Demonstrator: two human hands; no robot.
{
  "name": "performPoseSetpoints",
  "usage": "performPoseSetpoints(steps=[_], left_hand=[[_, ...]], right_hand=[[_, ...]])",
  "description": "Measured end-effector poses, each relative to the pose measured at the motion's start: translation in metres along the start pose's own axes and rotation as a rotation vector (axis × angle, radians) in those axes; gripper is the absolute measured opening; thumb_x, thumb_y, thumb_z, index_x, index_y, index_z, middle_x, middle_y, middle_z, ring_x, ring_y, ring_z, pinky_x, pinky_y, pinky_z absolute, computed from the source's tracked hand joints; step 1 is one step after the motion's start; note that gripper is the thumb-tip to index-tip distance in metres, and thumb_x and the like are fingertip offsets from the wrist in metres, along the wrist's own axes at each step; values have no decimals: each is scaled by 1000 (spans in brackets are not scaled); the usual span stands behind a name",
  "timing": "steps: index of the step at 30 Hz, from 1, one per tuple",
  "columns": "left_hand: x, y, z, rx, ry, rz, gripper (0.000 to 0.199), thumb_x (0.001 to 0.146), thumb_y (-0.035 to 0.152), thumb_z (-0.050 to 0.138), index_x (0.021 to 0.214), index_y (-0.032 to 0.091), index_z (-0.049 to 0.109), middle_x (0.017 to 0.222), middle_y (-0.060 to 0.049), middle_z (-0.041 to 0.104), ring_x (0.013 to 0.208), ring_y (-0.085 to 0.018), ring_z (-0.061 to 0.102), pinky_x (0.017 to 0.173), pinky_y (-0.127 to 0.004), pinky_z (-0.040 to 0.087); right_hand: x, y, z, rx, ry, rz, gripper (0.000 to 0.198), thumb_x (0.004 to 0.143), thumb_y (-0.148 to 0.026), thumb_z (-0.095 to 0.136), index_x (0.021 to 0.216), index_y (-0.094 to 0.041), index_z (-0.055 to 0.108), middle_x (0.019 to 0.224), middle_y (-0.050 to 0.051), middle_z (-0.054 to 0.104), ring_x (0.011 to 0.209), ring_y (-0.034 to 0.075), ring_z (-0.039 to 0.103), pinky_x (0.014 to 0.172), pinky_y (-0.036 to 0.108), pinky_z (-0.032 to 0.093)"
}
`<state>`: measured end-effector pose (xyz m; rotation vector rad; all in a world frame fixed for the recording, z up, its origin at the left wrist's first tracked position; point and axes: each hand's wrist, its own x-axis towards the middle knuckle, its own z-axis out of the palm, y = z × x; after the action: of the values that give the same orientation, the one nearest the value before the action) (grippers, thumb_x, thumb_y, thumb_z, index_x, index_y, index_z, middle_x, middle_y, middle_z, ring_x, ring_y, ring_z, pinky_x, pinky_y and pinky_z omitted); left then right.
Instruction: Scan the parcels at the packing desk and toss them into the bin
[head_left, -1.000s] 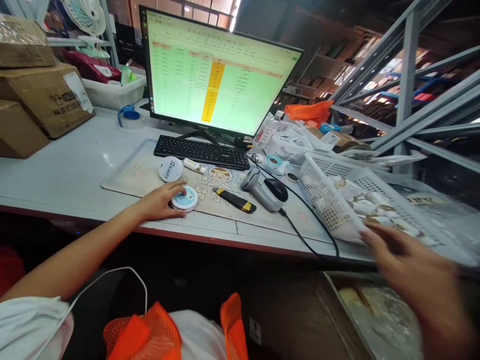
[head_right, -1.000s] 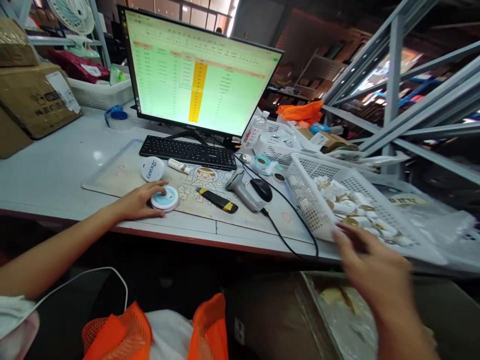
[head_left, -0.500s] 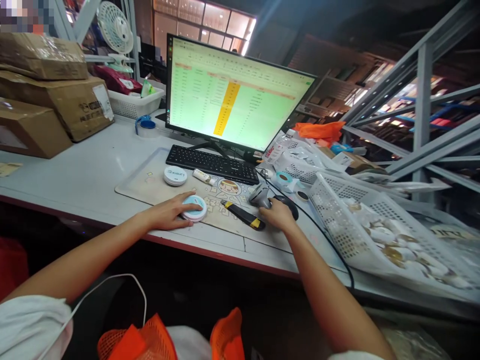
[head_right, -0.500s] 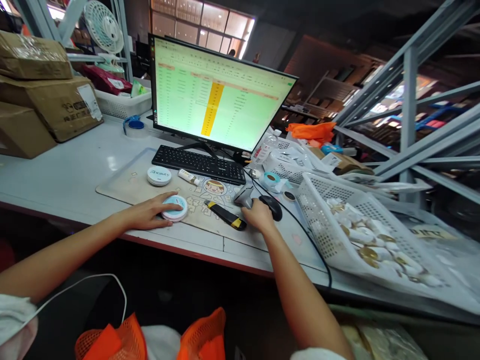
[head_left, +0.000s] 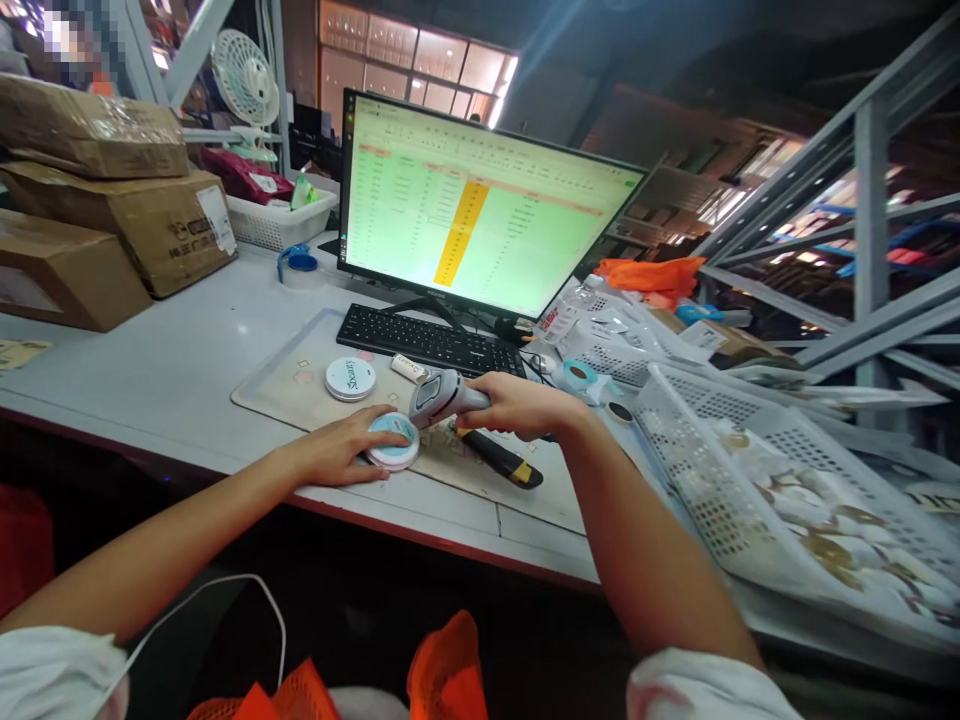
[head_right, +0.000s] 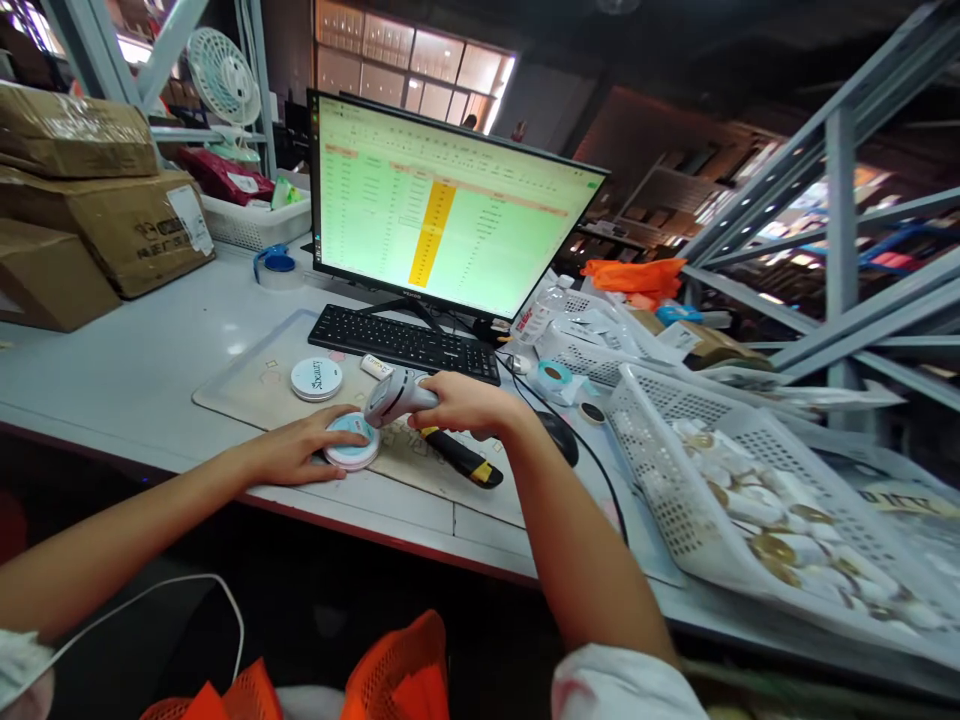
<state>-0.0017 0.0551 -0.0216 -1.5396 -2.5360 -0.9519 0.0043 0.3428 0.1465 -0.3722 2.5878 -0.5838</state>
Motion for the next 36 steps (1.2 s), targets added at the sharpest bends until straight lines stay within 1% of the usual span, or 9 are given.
performPoseSetpoints(steps=[4,8,12,14,16,18,21,25,36], left_hand=[[6,-5,-7,-8,54,-66,97,80,58,86,163,29,45,170,-17,35,154,-41,39,125,-58,38],[56,-23,-28,70,217,-45,53,104,41,59,153,24,56,164,-14,48,151,-31,46,126,-52,38],[128,-44,-32,300,26,-128,52,92,16,65,144,22,65,152,-14,60,141,-35,53,118,-55,43],[148,-47,-27,394,-70,-203,45,88,15,70,132,20,72,138,-16,69,131,-38,59,111,-55,47],[154,-47,-22,429,-38,-236,32,89,21,72,121,18,74,122,-17,74,121,-38,63,106,-53,48],[148,-45,-21,312,123,-272,28,92,30,71,117,17,70,114,-16,75,112,-35,67,99,-48,50],[133,-46,-28,-190,356,-329,35,93,47,67,112,18,61,113,-13,75,102,-30,71,89,-41,54],[127,-53,-38,-650,465,-282,45,79,46,79,108,18,58,116,-13,76,108,-27,71,96,-38,53],[125,-59,-39,-751,405,-234,38,70,23,78,105,16,66,119,-11,75,105,-23,68,90,-33,50]], right_hand=[[-5,32,-4,50,138,161,29,82,-46,74,99,-22,75,60,-3,53,48,12,46,39,23,27],[0,62,1,11,381,157,27,86,-43,71,99,-20,74,76,2,67,59,16,58,49,25,38],[10,82,13,-80,585,86,21,86,-35,71,98,-18,75,96,7,77,87,23,68,71,29,46],[10,88,18,-76,600,60,22,87,-34,70,101,-18,76,99,8,78,92,25,69,76,30,46],[6,91,23,-66,610,54,23,87,-36,69,102,-19,75,96,7,78,88,25,69,74,30,45],[0,92,25,-64,629,43,22,87,-38,69,99,-20,74,92,6,77,82,24,67,70,30,43],[-9,90,27,-24,649,-24,21,86,-39,68,96,-21,73,90,5,77,79,23,66,69,30,42],[-16,89,28,36,667,-109,20,83,-37,71,93,-21,74,86,3,76,79,22,66,71,30,45],[-10,86,34,-6,596,-132,20,82,-31,72,97,-20,77,86,2,77,75,19,67,67,28,44]])
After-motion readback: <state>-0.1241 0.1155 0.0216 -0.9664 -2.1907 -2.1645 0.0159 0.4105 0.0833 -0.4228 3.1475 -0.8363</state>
